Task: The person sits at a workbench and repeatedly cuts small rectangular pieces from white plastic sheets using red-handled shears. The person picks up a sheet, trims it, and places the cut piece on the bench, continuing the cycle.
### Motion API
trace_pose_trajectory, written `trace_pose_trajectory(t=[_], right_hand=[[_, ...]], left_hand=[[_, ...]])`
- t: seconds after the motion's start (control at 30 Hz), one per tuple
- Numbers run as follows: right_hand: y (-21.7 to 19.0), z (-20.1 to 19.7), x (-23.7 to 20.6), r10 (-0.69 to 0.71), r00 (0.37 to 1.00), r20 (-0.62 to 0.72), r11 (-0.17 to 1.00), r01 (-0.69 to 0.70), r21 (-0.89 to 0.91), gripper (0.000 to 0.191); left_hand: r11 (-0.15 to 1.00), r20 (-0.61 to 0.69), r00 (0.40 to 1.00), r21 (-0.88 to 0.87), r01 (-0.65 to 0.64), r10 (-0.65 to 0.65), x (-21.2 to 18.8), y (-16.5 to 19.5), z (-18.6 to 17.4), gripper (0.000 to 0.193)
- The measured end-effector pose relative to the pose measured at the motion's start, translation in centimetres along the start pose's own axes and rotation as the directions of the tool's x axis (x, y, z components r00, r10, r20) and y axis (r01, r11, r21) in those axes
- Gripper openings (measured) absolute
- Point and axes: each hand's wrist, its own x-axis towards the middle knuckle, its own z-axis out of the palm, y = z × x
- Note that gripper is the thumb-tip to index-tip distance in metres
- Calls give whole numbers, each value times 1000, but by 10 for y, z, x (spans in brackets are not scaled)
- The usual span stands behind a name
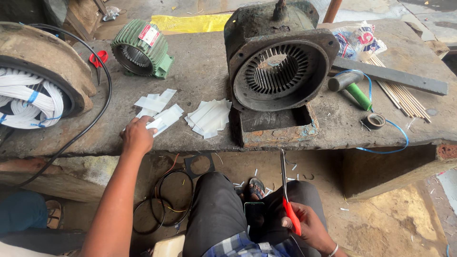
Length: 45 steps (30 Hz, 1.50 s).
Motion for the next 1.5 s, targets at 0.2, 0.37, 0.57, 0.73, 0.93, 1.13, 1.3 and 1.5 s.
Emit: trace_pose_trajectory(t=[0.2, 0.37, 0.57, 0.73, 0.93, 1.13, 1.3, 1.5], right_hand=[[0, 0, 1, 19, 1000, -7, 999, -19, 42, 34], [1, -1, 0, 10, 1000, -3, 999, -10, 36, 34], [-5, 3, -2, -79, 997, 5, 994, 78, 76, 30], [-13, 11, -8, -147, 987, -59, 982, 153, 115, 33], [-4, 13, -8, -138, 935, -326, 953, 215, 213, 43], [-1, 9, -8, -114, 880, -460, 956, 223, 190, 37], [-11, 19, -7, -130, 894, -430, 927, 263, 267, 39], [-12, 15, -11, -143, 909, -392, 969, 209, 131, 43]], left_hand=[[1000, -80, 997, 5, 2, -1, -15, 22, -15, 32], [998, -33, 999, 66, 25, -23, -31, 41, -37, 17], [631, 69, 995, -769, 101, -75, -76, 71, -29, 44], [21, 346, 924, -938, 347, 160, -176, 162, 45, 26], [-24, 423, 816, -883, 469, 394, -260, 266, 94, 36], [-27, 422, 773, -871, 491, 473, -272, 285, 100, 37], [-292, 552, 687, -638, 713, 473, -259, 286, 97, 32], [-565, 531, 788, -563, 603, 312, -234, 287, 76, 22]])
